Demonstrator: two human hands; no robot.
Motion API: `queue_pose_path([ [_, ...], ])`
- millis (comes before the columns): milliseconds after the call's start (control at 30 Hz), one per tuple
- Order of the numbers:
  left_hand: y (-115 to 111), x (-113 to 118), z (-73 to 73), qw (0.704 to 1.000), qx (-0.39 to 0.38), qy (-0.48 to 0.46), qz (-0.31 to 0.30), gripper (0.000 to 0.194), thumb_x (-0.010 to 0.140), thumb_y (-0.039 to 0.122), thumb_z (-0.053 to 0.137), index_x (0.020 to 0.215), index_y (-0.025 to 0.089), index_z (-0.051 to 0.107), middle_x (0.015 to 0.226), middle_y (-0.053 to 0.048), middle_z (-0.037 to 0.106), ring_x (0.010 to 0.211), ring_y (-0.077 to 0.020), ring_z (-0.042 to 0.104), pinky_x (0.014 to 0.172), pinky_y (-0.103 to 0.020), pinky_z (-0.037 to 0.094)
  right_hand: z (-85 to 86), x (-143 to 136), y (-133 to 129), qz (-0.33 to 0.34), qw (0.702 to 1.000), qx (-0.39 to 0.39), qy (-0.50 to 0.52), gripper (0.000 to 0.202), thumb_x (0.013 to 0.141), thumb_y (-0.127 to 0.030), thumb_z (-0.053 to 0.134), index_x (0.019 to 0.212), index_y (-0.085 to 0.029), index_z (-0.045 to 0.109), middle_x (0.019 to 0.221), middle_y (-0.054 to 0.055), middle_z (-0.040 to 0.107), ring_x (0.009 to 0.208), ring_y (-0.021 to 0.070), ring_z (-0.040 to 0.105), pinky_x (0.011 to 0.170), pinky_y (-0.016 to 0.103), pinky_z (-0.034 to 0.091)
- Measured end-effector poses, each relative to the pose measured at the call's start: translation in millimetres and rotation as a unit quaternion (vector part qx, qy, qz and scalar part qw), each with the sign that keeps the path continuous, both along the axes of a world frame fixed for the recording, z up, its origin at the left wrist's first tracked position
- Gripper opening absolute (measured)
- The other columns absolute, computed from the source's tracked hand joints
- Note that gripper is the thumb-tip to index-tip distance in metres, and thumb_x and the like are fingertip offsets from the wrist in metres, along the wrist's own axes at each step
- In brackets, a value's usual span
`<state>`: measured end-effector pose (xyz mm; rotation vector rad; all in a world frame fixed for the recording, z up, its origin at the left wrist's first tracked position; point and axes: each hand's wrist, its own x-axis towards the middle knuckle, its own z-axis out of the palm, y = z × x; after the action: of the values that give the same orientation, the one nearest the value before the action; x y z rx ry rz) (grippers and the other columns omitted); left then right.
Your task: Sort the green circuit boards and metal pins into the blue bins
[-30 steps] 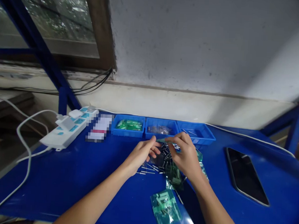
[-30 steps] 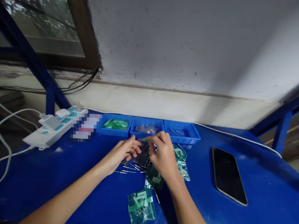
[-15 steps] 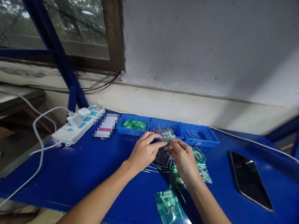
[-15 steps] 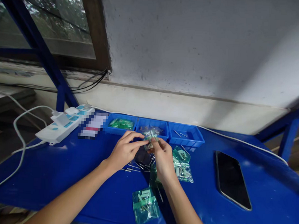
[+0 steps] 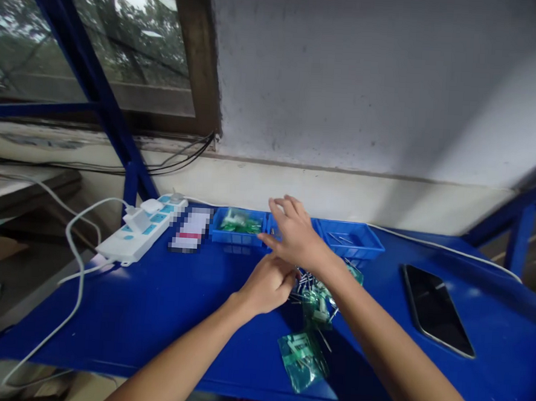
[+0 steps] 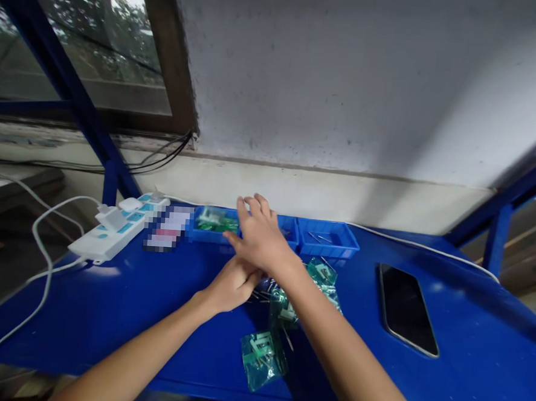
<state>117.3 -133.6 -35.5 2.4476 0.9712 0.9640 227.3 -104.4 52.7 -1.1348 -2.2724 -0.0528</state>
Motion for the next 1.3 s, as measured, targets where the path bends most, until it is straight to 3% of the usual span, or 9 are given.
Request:
queue_pose_path([
  [167, -1, -5, 6.4, 0.999, 0.007, 0.015, 0.049, 0.028, 0.082, 0.012, 0.04, 0.062, 0.019, 0.057, 0.063, -0.003, 0.06, 0.078, -0.0208, 0.053, 0.073, -0.033, 0.042, -18.5, 45, -71, -0.033, 0.999, -0.004, 0.029, 0.04, 0.088, -0.029, 0.048, 0.127, -0.02, 0.049, 0.111, 0.011, 0.06, 0.113, 0.0283, 0.047, 0.09, 0.047, 0.042],
  [300, 4, -11, 9.8, 0.996, -0.029, -0.022, 0.087, 0.033, 0.081, 0.009, 0.04, 0.06, 0.019, 0.062, 0.064, -0.002, 0.064, 0.077, -0.019, 0.052, 0.074, -0.031, 0.042, -55.7, 65, -139, 0.02, 0.999, -0.036, -0.019, 0.049, 0.081, -0.026, 0.057, 0.129, -0.025, 0.048, 0.109, 0.009, 0.064, 0.11, 0.03, 0.052, 0.084, 0.047, 0.046],
  [533, 9, -8, -0.3, 0.996, -0.029, -0.051, 0.066, 0.042, 0.075, -0.001, 0.037, 0.089, 0.022, 0.069, 0.073, 0.0, 0.067, 0.083, -0.0185, 0.054, 0.077, -0.032, 0.046, -109.4, 69, -171, 0.098, 0.989, -0.067, -0.089, 0.074, 0.076, -0.025, 0.055, 0.143, -0.036, 0.025, 0.115, 0.005, 0.065, 0.099, 0.0333, 0.063, 0.067, 0.049, 0.057],
  [667, 8, -8, 0.3, 0.996, -0.029, -0.053, 0.066, 0.039, 0.074, 0.0, 0.039, 0.088, 0.02, 0.069, 0.072, -0.001, 0.067, 0.082, -0.0187, 0.054, 0.077, -0.032, 0.045, -100.0, 62, -165, 0.163, 0.98, -0.101, -0.052, 0.074, 0.078, -0.017, 0.05, 0.141, -0.044, 0.022, 0.109, -0.003, 0.068, 0.1, 0.0269, 0.064, 0.07, 0.043, 0.058],
  [800, 10, -7, 3.5, 0.982, -0.124, -0.14, 0.038, 0.032, 0.074, 0.005, 0.043, 0.082, 0.02, 0.07, 0.07, 0.0, 0.067, 0.081, -0.0183, 0.056, 0.079, -0.031, 0.044, -72.3, 50, -119, 0.04, 0.992, -0.076, 0.097, 0.044, 0.083, -0.016, 0.045, 0.12, -0.038, 0.054, 0.092, 0.004, 0.066, 0.09, 0.026, 0.061, 0.073, 0.045, 0.051],
  [1000, 29, -16, 3.8, 0.881, -0.343, -0.325, 0.036, 0.036, 0.086, 0.032, 0.035, 0.094, 0.013, 0.065, 0.073, -0.007, 0.067, 0.059, -0.0147, 0.059, 0.05, -0.023, 0.041, -52.3, 25, -17, -0.061, 0.975, 0.035, 0.211, 0.023, 0.085, -0.024, 0.047, 0.092, -0.026, 0.07, 0.086, 0.006, 0.052, 0.09, 0.0213, 0.051, 0.083, 0.041, 0.042],
  [1133, 38, -27, 2.3, 0.813, -0.406, -0.416, 0.048, 0.036, 0.082, 0.034, 0.047, 0.109, 0.012, 0.06, 0.082, -0.008, 0.067, 0.064, -0.0129, 0.06, 0.05, -0.02, 0.04, -71.4, 15, -6, -0.028, 0.983, 0.029, 0.177, 0.029, 0.08, -0.015, 0.05, 0.093, -0.032, 0.07, 0.105, 0.005, 0.047, 0.108, 0.025, 0.045, 0.091, 0.047, 0.036],
  [1233, 39, -31, 0.2, 0.836, -0.34, -0.424, 0.073, 0.053, 0.075, 0.023, 0.062, 0.126, 0.022, 0.048, 0.091, -0.002, 0.066, 0.075, -0.0127, 0.061, 0.059, -0.02, 0.043, -85.7, 14, -18, -0.042, 0.987, -0.001, 0.153, 0.035, 0.077, -0.011, 0.048, 0.097, -0.031, 0.069, 0.119, 0.007, 0.042, 0.116, 0.0287, 0.039, 0.092, 0.051, 0.035],
  [1300, 38, -31, 0.2, 0.879, -0.268, -0.386, 0.086, 0.041, 0.076, 0.023, 0.063, 0.116, 0.021, 0.056, 0.094, -0.003, 0.066, 0.084, -0.0155, 0.061, 0.067, -0.023, 0.046, -88.1, 12, -25, -0.082, 0.982, -0.029, 0.165, 0.029, 0.079, -0.016, 0.05, 0.099, -0.026, 0.069, 0.12, 0.01, 0.041, 0.117, 0.0298, 0.038, 0.095, 0.052, 0.034],
])
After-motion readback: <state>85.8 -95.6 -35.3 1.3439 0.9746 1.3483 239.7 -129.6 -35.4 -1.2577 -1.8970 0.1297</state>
